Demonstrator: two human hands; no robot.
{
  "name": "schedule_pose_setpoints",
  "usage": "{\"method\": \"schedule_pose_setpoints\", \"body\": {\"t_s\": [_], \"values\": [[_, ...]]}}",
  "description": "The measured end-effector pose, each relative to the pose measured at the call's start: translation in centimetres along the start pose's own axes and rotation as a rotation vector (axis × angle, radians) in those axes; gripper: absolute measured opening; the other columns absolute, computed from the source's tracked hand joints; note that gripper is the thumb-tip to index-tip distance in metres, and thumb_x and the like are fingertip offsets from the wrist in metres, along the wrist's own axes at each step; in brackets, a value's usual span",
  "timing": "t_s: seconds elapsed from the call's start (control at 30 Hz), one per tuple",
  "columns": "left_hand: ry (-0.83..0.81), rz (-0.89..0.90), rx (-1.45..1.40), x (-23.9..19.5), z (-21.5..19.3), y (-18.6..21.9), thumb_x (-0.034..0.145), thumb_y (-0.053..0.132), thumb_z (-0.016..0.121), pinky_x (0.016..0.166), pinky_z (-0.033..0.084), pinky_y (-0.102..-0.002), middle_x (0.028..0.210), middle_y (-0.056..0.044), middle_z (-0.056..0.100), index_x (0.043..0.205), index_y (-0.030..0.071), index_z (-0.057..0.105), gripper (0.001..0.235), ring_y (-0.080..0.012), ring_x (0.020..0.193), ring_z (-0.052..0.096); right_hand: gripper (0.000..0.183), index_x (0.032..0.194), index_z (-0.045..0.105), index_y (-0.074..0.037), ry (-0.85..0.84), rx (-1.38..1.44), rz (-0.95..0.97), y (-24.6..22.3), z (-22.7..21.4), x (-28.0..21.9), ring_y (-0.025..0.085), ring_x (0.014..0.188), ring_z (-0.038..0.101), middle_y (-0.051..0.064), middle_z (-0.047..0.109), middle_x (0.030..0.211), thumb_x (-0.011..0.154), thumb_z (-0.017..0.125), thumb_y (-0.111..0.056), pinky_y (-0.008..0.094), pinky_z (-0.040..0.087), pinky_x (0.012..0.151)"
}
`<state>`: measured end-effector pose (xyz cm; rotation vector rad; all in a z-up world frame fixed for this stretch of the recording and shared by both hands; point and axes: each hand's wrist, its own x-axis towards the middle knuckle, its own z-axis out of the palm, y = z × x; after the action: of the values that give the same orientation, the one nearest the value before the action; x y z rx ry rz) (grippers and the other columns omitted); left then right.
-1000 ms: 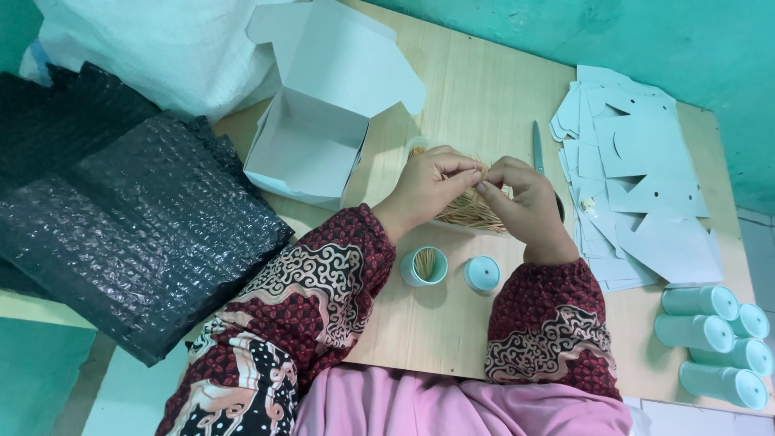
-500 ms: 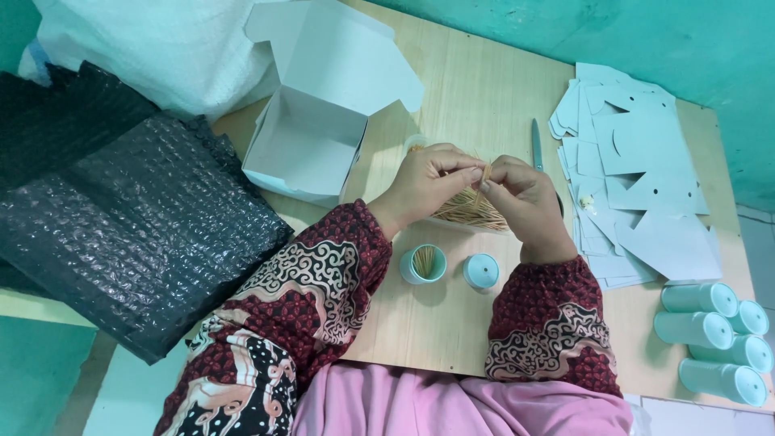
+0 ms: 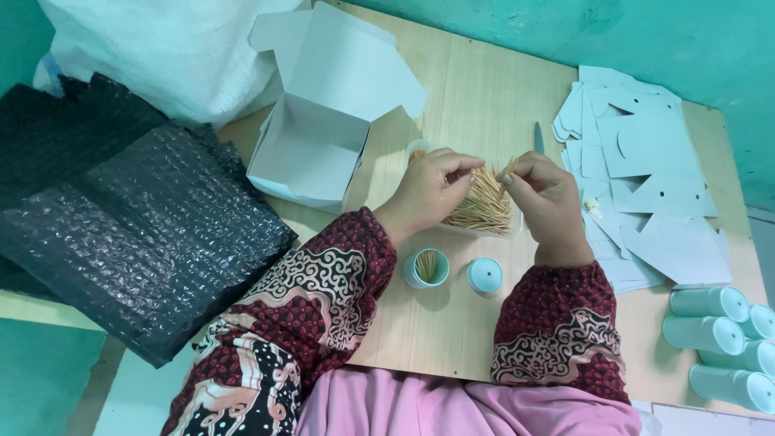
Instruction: Packing toothpicks into small plastic containers from a bulk supply on a low table.
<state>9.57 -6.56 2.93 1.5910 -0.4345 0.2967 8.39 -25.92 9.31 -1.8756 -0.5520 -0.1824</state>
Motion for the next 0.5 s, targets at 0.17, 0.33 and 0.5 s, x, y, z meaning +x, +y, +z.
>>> {"method": "schedule_pose_setpoints", "body": {"t_s": [0.17,0.33,0.5], "values": [[-0.006,-0.045,-0.114,-0.1,-0.1,0.6,0.094,0.017,0.070,0.071,0.052,-0.022,0.091,0.000,0.070,0.114,0.018,0.077,0.021,-0.0056,0.081,0.062,0.012,0.080,0.070,0.003,-0.076,-0.018,-0.018,-0.1,1.2,0.1,0.013,0.075,0.050,0.009,0.056,0.075,0.092,0.072,0.003,0.030,0.043,0.069],[-0.055,-0.098,-0.203,-0.2,0.1,0.7,0.090,0.017,0.077,0.070,0.052,-0.018,0.093,-0.001,0.070,0.110,0.018,0.078,0.020,-0.0036,0.082,0.061,0.018,0.080,0.070,0.001,-0.134,-0.026,-0.040,0.4,1.2,0.1,0.014,0.075,0.052,0.009,0.057,0.074,0.097,0.074,-0.003,0.032,0.046,0.072],[-0.031,-0.107,-0.256,-0.2,-0.3,1.6,0.091,0.014,0.075,0.070,0.050,-0.018,0.090,0.001,0.066,0.104,0.018,0.079,0.014,-0.0001,0.083,0.056,0.023,0.079,0.072,0.000,-0.142,-0.027,-0.051,0.8,1.6,-0.2,0.012,0.075,0.053,0.007,0.059,0.073,0.101,0.073,-0.009,0.031,0.046,0.073]]}}
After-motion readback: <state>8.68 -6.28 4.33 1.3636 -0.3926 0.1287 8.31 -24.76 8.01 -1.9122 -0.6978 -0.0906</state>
